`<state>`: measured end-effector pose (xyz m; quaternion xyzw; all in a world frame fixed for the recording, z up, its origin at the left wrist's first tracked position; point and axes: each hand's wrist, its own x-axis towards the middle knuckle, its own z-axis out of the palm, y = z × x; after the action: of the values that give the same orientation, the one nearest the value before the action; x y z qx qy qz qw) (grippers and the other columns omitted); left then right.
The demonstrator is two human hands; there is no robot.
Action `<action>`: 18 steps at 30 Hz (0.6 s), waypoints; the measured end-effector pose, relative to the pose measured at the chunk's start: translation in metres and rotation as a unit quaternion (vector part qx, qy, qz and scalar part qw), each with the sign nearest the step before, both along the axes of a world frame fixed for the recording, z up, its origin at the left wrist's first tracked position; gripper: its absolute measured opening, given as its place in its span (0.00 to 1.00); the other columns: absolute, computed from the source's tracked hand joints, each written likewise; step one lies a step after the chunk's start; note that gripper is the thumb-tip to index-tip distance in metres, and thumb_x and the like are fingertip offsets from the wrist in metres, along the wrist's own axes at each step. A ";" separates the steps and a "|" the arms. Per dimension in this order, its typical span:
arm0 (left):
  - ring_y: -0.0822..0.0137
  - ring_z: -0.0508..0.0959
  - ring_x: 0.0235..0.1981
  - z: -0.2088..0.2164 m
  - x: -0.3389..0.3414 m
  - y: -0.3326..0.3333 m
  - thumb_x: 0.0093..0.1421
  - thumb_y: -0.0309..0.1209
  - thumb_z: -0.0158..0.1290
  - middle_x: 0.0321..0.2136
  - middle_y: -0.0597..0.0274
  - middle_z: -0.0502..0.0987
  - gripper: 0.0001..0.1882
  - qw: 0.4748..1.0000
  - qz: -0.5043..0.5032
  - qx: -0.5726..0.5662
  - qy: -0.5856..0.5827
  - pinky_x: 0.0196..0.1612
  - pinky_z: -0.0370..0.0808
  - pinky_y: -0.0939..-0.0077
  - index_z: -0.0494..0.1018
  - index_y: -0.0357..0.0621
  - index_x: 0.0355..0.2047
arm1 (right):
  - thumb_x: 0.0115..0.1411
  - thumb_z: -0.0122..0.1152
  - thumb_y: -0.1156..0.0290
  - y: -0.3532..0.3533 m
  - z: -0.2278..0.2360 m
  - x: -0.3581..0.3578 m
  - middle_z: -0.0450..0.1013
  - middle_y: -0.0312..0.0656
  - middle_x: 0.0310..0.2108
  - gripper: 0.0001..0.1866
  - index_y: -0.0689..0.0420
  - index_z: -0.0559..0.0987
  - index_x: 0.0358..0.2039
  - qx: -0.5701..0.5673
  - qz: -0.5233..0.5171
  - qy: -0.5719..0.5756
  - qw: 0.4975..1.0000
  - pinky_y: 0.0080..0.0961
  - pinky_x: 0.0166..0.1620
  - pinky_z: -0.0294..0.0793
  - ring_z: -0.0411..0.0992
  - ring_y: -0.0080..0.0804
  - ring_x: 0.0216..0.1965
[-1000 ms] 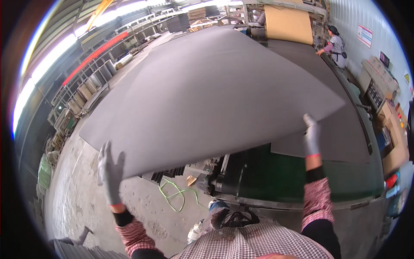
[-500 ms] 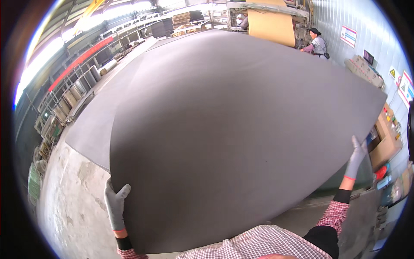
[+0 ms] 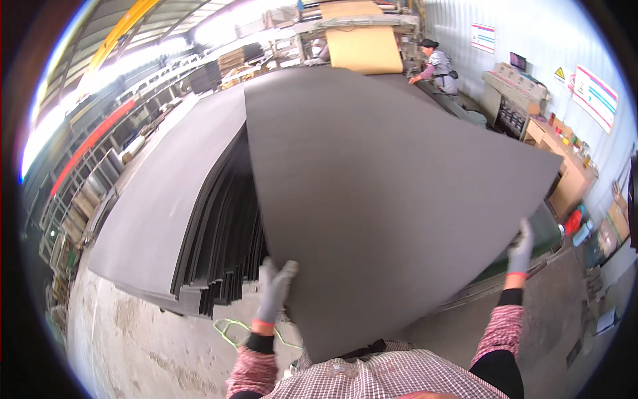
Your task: Stacking large grey foam or rubber sheets onto a conveyor belt or workspace table.
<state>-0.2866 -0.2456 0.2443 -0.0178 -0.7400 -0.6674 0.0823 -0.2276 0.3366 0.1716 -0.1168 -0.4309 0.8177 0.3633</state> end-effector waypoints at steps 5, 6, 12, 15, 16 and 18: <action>0.69 0.74 0.39 -0.142 -0.054 0.077 0.59 0.30 0.52 0.41 0.59 0.74 0.19 0.977 -0.119 0.130 -0.117 0.43 0.72 0.75 0.66 0.33 0.48 | 0.56 0.56 0.60 -0.141 -0.117 -0.005 0.68 0.41 0.48 0.25 0.64 0.71 0.49 -0.040 0.035 -0.124 0.991 0.31 0.54 0.63 0.65 0.31 0.49; 0.68 0.74 0.39 -0.165 -0.062 0.083 0.59 0.30 0.52 0.41 0.59 0.74 0.19 0.968 -0.140 0.144 -0.148 0.43 0.72 0.74 0.65 0.34 0.49 | 0.55 0.58 0.62 -0.153 -0.137 0.000 0.69 0.41 0.47 0.24 0.65 0.72 0.48 -0.032 0.061 -0.144 0.987 0.29 0.53 0.63 0.66 0.31 0.48; 0.68 0.75 0.36 -0.204 -0.065 0.109 0.60 0.34 0.52 0.39 0.60 0.75 0.21 0.935 -0.237 -0.006 -0.263 0.40 0.73 0.73 0.64 0.35 0.50 | 0.55 0.56 0.64 -0.142 -0.239 0.046 0.72 0.43 0.41 0.20 0.64 0.73 0.44 -0.110 -0.020 -0.191 0.975 0.33 0.49 0.68 0.70 0.36 0.43; 0.69 0.75 0.34 -0.237 -0.058 0.093 0.60 0.37 0.51 0.36 0.59 0.76 0.21 0.888 -0.327 0.021 -0.324 0.37 0.74 0.75 0.65 0.36 0.49 | 0.54 0.56 0.63 -0.147 -0.250 0.078 0.72 0.45 0.42 0.21 0.64 0.72 0.44 -0.162 -0.092 -0.180 0.966 0.34 0.50 0.69 0.70 0.38 0.43; 0.70 0.75 0.33 -0.239 -0.050 0.089 0.60 0.37 0.51 0.35 0.59 0.76 0.20 0.857 -0.371 -0.012 -0.357 0.35 0.74 0.76 0.66 0.35 0.48 | 0.55 0.56 0.61 -0.147 -0.258 0.096 0.72 0.46 0.41 0.22 0.65 0.72 0.44 -0.170 -0.150 -0.189 0.956 0.35 0.47 0.70 0.71 0.40 0.40; 0.71 0.76 0.31 -0.248 -0.037 0.073 0.60 0.38 0.51 0.34 0.58 0.77 0.20 0.822 -0.410 -0.044 -0.393 0.34 0.74 0.77 0.68 0.35 0.47 | 0.56 0.55 0.59 -0.143 -0.262 0.128 0.72 0.48 0.41 0.23 0.66 0.73 0.45 -0.177 -0.203 -0.201 0.942 0.35 0.45 0.72 0.72 0.42 0.38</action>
<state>-0.3236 -0.1729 -0.0033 -0.0598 -0.6625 -0.5567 -0.4976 -0.0998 0.1939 -0.0907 -0.4262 -0.3105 0.7493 0.4006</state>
